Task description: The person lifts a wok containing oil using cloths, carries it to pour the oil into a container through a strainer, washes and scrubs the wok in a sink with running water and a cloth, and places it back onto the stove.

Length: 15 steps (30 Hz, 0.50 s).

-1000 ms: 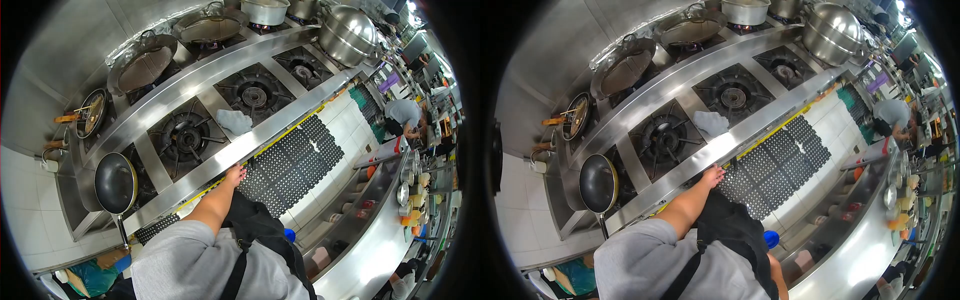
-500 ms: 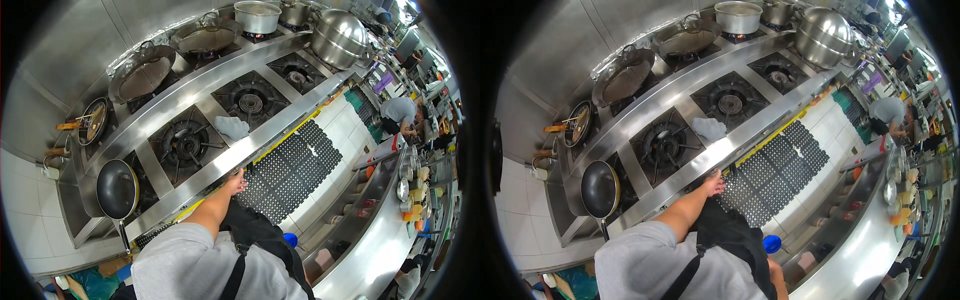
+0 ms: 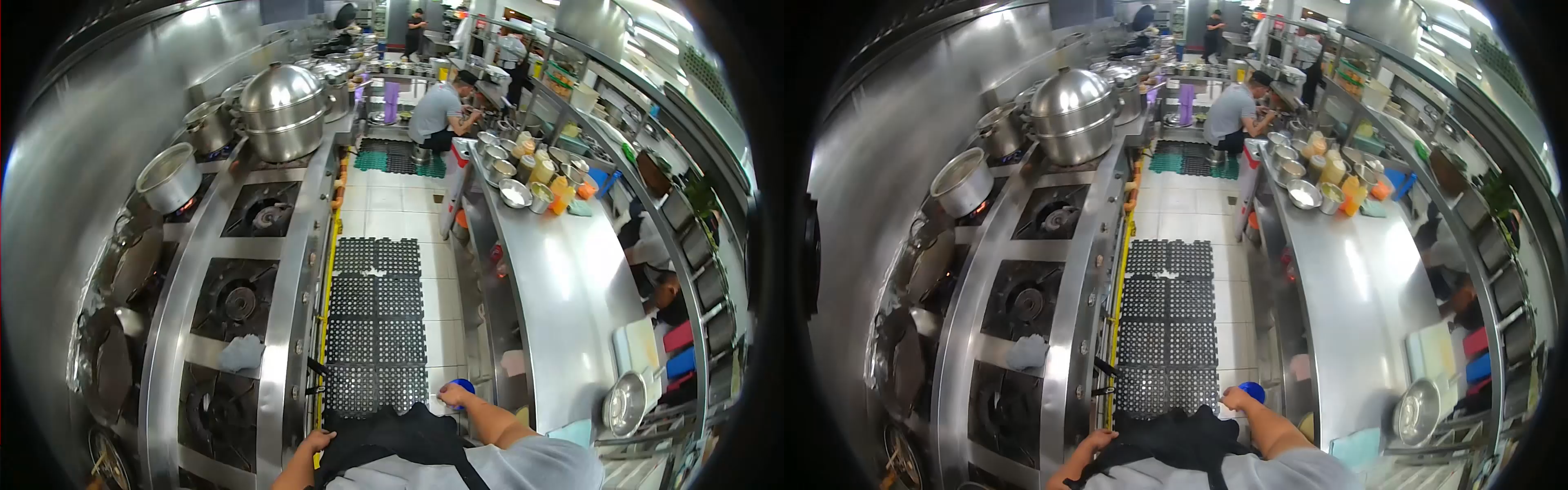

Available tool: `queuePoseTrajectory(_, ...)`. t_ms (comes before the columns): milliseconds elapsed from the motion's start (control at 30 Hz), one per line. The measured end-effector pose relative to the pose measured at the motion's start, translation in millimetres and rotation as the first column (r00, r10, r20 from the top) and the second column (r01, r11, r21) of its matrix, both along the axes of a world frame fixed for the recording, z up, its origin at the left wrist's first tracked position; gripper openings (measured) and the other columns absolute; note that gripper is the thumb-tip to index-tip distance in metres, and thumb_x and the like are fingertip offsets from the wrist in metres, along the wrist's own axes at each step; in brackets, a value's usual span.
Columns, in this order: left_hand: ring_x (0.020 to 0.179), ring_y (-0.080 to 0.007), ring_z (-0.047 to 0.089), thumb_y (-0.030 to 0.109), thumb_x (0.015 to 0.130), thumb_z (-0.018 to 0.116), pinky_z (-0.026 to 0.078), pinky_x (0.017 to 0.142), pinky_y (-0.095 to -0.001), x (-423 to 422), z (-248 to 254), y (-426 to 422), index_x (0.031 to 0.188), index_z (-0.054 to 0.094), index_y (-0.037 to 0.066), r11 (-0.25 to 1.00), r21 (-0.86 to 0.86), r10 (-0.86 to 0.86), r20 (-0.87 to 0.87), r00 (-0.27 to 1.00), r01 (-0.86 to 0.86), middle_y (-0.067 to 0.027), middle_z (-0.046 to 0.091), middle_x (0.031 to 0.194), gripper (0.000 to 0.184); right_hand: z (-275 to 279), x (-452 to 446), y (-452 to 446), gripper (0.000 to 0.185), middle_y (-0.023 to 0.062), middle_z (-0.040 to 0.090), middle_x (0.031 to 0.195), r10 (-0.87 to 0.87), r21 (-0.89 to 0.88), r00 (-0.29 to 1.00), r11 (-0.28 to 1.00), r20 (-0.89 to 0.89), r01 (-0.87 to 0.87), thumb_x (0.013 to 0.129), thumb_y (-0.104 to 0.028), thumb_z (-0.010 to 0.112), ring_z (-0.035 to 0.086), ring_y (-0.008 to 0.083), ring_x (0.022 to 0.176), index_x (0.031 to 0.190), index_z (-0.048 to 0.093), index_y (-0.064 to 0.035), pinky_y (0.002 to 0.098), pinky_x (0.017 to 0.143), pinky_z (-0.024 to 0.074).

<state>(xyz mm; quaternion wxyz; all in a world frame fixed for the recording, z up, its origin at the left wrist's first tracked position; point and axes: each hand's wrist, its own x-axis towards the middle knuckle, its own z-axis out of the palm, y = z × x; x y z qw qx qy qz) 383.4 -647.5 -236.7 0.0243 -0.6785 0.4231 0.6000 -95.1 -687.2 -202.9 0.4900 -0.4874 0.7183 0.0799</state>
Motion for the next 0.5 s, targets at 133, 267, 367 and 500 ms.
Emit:
queuePoseTrajectory(133,0.071,-0.0114,0.063,0.027,0.091,0.063,0.050,0.059,-0.0266,-10,108,-56,0.111,0.061,0.004,0.903,-0.250,0.169,-0.542,0.823,-0.350,-0.0043,0.067,0.089,0.031,3,10,22,0.041,0.0145,0.068,0.078,-0.057,-0.090,0.998,0.994,-0.003,0.056,0.082,-0.030,0.061,0.063,0.0212,0.054,0.111,0.065,-0.0018,0.0338,0.049,0.0505)
queuePoseTrajectory(267,0.086,-0.0320,0.062,0.022,0.083,0.065,0.050,0.077,-0.0403,24,207,-119,0.102,0.061,-0.001,0.668,-0.743,0.208,0.137,0.968,-0.038,-0.0191,0.065,0.093,0.030,-34,-4,30,0.038,0.0093,0.063,0.070,-0.114,-0.124,0.992,0.985,0.058,0.121,0.085,-0.022,0.061,0.060,0.0184,0.051,0.118,0.060,-0.0038,0.0321,0.044,0.0473)
queuePoseTrajectory(367,0.097,-0.0375,0.054,0.020,0.070,0.071,0.044,0.085,-0.0465,60,196,-144,0.096,0.060,0.000,0.457,-0.815,0.227,0.493,0.840,0.355,-0.0185,0.060,0.097,0.034,-51,-20,55,0.026,0.0057,0.064,0.071,-0.330,0.037,0.920,0.943,0.212,0.330,0.085,-0.020,0.062,0.060,0.0168,0.052,0.106,0.061,-0.0038,0.0311,0.043,0.0459)
queuePoseTrajectory(500,0.105,-0.0338,0.051,0.019,0.067,0.074,0.044,0.087,-0.0443,79,176,-146,0.109,0.056,0.003,0.544,-0.763,0.179,0.512,0.840,0.349,-0.0150,0.053,0.113,0.048,20,7,62,0.016,0.0062,0.060,0.070,-0.501,0.149,0.832,0.866,0.238,0.478,0.087,-0.019,0.057,0.057,0.0191,0.050,0.097,0.060,-0.0065,0.0320,0.041,0.0454)
